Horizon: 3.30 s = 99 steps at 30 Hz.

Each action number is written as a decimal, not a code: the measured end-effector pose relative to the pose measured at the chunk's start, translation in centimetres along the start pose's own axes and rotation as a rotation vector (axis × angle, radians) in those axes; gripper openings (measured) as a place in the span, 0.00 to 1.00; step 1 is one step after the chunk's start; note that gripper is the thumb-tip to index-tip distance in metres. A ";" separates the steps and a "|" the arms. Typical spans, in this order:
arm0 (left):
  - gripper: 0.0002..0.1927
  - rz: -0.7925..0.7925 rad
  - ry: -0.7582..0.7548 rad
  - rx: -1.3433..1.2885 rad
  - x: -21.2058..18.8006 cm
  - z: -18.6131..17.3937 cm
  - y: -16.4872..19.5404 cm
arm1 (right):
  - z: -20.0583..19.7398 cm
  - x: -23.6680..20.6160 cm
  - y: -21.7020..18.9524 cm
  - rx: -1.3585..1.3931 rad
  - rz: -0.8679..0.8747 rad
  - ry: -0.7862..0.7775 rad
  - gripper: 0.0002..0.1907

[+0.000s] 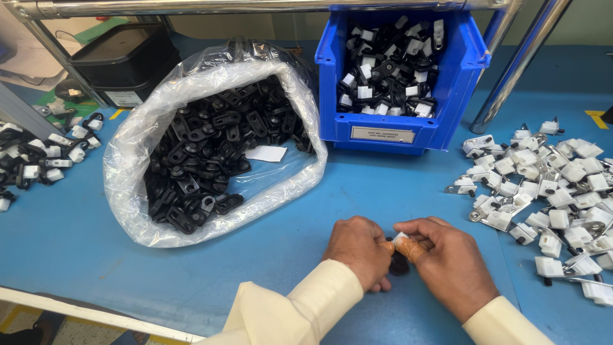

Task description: The person repeatedly picks a black plastic clip from a bag and a white plastic component from a pile, then presses them together to form an assembled unit. The assembled units are placed on the table to the right. The process is repeated continuously throughout the clip.

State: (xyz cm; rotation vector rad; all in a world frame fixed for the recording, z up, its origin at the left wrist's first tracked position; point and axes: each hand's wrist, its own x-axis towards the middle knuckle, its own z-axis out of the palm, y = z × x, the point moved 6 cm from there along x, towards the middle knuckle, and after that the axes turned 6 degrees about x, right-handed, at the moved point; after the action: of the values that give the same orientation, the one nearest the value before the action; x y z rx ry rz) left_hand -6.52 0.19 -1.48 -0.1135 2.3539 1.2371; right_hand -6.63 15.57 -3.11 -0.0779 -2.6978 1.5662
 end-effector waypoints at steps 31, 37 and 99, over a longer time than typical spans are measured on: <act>0.21 0.080 0.203 -0.076 -1.8 0.4 -1.0 | 1.2 0.1 1.2 0.374 0.433 -0.218 0.12; 0.18 0.039 0.011 -0.166 -0.2 1.4 -2.1 | 1.4 0.2 1.5 0.378 0.390 -0.239 0.11; 0.22 -0.021 -0.144 -0.621 0.0 2.3 -3.5 | 2.3 -2.0 3.8 0.637 0.646 0.010 0.21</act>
State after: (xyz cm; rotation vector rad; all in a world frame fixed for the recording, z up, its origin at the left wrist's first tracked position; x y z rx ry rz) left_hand -4.65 -0.06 -5.17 -0.2378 1.7726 1.8552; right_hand -4.64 15.35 -7.53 -1.0045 -2.1171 2.4812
